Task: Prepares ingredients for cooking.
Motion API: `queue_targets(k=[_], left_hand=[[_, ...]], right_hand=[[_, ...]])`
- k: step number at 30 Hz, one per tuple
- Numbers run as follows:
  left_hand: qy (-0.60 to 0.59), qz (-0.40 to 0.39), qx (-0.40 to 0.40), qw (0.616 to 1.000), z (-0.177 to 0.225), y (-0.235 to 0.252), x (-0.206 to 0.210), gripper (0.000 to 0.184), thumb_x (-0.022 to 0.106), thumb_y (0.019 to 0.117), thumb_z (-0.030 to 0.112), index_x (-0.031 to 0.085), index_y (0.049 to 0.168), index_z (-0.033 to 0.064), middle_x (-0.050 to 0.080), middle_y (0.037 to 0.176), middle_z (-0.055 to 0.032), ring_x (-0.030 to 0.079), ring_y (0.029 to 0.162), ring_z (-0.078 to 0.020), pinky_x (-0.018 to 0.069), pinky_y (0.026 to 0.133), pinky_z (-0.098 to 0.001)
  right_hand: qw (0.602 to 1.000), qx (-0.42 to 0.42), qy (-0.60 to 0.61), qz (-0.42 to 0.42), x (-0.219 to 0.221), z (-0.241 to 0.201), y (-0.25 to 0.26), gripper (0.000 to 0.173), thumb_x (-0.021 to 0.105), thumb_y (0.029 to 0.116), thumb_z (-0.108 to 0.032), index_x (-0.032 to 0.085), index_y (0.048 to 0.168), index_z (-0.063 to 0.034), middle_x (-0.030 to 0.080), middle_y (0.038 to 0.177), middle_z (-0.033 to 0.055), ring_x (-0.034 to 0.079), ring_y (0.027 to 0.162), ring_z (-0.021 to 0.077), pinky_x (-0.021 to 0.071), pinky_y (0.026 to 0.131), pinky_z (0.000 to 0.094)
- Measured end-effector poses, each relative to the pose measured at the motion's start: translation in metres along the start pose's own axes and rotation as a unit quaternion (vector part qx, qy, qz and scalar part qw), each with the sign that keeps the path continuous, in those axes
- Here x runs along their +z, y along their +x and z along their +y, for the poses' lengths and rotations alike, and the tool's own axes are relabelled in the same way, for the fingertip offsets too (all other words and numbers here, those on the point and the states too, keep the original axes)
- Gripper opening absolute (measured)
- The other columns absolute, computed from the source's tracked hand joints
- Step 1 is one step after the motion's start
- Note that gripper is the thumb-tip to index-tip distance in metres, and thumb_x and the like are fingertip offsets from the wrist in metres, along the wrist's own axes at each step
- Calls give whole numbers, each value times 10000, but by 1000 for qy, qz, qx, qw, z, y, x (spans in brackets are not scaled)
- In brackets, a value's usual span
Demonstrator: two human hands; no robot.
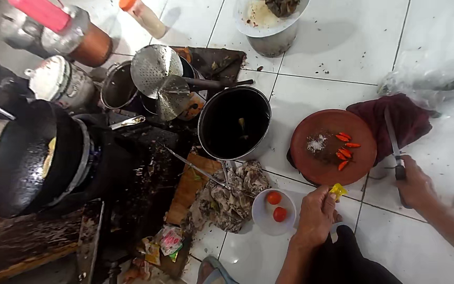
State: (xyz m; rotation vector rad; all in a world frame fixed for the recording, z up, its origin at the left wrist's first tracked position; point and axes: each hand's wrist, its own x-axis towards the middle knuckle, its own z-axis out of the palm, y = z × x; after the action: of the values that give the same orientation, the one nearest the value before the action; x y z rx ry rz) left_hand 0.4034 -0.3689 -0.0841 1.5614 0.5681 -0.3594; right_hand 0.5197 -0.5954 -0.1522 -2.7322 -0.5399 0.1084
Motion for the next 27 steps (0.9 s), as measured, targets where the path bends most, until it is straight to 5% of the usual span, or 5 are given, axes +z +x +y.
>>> queue_targets(k=[3, 6, 12, 20, 27], left_hand=[[28, 7, -46, 999, 8, 3, 1, 243, 440, 1083, 121, 625, 1161, -16, 589, 749, -68, 565, 587, -119, 510, 585, -272], [12, 13, -70, 997, 15, 7, -3, 241, 426, 1095, 129, 602, 1162, -20, 592, 730, -73, 573, 552, -115, 519, 557, -256], [18, 49, -54, 997, 22, 11, -7, 237, 441, 1096, 151, 594, 1223, 23, 529, 708, -70, 491, 458, -120, 461, 441, -249], [99, 57, -82, 990, 37, 17, -2, 259, 427, 1107, 198, 601, 1114, 6, 545, 773, -92, 523, 544, -157, 497, 535, -308], [117, 85, -90, 985, 50, 14, 6, 247, 456, 1092, 170, 608, 976, 12, 518, 711, -78, 514, 572, -168, 466, 556, -333]], right_hand=[[973, 138, 168, -74, 38, 52, 12, 759, 673, 837, 193, 396, 1511, -19, 591, 1150, 413, 600, 1004, 632, 450, 829, 784], [954, 203, 219, -39, 33, 40, 18, 684, 614, 837, 199, 466, 1464, -31, 613, 1011, 365, 615, 855, 548, 459, 741, 733], [880, 137, 455, -6, 9, 8, -12, 430, 437, 962, -209, 518, 1363, -78, 516, 677, -66, 526, 483, 29, 497, 462, 218], [868, -51, 495, -3, -9, -46, -29, 203, 561, 932, -209, 716, 1031, -123, 615, 692, -77, 584, 573, -2, 520, 531, 166], [948, -154, 279, -1, -10, -83, -17, 582, 489, 916, -176, 536, 1493, -113, 563, 677, 4, 452, 482, 89, 410, 443, 293]])
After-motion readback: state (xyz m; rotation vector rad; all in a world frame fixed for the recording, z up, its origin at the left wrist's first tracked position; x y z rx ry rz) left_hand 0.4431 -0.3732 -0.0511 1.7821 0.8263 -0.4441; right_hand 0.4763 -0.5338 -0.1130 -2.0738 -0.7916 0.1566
